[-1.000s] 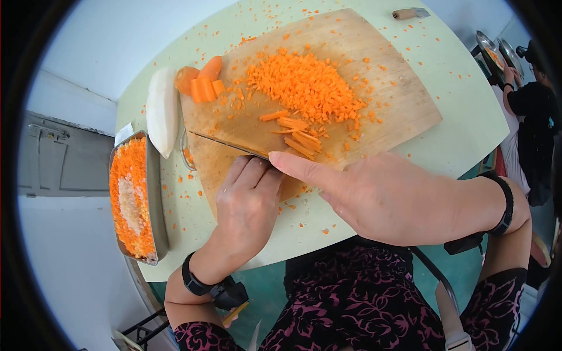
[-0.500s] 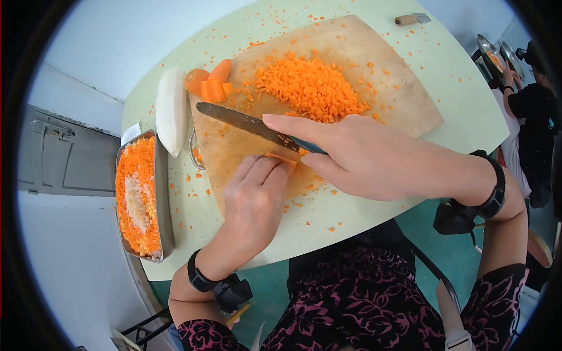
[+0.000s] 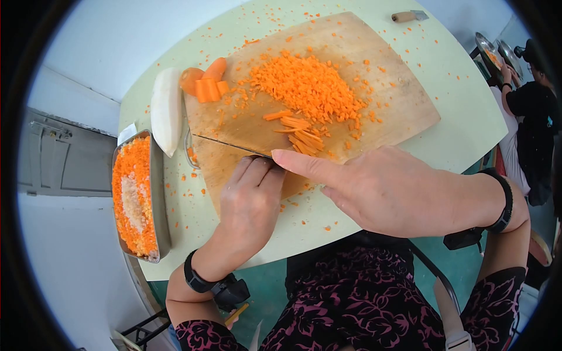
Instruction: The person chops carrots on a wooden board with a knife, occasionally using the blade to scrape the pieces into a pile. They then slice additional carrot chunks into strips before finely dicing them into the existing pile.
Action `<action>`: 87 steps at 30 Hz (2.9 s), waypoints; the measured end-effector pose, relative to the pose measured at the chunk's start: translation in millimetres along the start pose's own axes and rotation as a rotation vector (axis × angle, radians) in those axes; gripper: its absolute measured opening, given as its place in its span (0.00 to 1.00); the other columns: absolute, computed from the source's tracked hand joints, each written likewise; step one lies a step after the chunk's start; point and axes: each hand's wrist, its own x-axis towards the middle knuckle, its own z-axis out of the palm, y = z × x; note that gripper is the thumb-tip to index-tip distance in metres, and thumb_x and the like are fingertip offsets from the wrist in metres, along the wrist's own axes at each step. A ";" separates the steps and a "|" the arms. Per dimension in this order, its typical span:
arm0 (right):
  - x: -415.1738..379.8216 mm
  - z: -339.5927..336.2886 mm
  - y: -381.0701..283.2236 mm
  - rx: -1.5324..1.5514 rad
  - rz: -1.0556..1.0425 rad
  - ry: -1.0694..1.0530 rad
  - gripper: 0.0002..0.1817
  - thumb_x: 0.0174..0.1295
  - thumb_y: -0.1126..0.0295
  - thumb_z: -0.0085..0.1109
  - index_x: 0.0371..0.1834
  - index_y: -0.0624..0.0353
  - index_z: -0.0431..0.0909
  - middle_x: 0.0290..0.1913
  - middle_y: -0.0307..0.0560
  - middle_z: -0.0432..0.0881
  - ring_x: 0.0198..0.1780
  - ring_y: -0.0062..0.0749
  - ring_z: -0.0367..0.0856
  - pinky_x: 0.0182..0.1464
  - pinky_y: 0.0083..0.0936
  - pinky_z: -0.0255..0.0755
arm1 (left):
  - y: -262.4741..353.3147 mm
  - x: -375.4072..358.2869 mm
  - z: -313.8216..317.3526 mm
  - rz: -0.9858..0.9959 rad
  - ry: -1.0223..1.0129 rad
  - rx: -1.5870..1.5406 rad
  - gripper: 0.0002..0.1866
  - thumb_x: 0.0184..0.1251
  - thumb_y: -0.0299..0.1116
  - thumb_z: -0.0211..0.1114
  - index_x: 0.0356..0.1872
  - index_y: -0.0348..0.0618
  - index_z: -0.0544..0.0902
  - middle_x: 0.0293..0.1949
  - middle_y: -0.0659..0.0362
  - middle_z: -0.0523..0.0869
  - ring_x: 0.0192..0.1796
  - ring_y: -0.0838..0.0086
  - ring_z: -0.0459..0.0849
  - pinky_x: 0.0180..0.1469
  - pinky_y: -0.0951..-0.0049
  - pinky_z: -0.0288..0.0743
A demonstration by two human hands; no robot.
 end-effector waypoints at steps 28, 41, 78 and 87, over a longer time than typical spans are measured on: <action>-1.5 -4.9 -0.4 0.054 0.092 -0.076 0.31 0.61 0.74 0.49 0.70 0.55 0.57 0.17 0.52 0.73 0.18 0.48 0.75 0.23 0.39 0.68 | -2.8 -5.8 -1.7 0.043 -0.092 -0.008 0.15 0.43 0.19 0.59 0.37 0.30 0.80 0.36 0.49 0.80 0.42 0.57 0.80 0.43 0.65 0.77; -5.6 -7.3 -1.4 0.032 0.079 -0.082 0.34 0.63 0.74 0.49 0.74 0.51 0.52 0.16 0.50 0.71 0.18 0.47 0.74 0.22 0.37 0.67 | -1.0 -5.6 -3.0 0.061 -0.101 0.040 0.15 0.43 0.19 0.60 0.37 0.29 0.80 0.36 0.49 0.80 0.42 0.57 0.81 0.42 0.65 0.78; -8.5 0.0 -0.5 0.100 0.039 -0.024 0.30 0.57 0.76 0.44 0.65 0.72 0.60 0.16 0.58 0.75 0.18 0.52 0.74 0.22 0.43 0.68 | -2.9 -8.8 -1.6 0.071 -0.067 0.094 0.16 0.42 0.19 0.60 0.38 0.30 0.80 0.36 0.51 0.81 0.39 0.59 0.81 0.40 0.66 0.78; -10.9 2.4 -1.2 0.107 0.052 -0.012 0.33 0.63 0.73 0.49 0.73 0.53 0.52 0.15 0.52 0.72 0.18 0.51 0.74 0.22 0.41 0.67 | -1.5 -6.2 -0.8 0.130 -0.028 0.108 0.15 0.42 0.20 0.60 0.36 0.30 0.80 0.35 0.51 0.80 0.38 0.60 0.81 0.38 0.68 0.78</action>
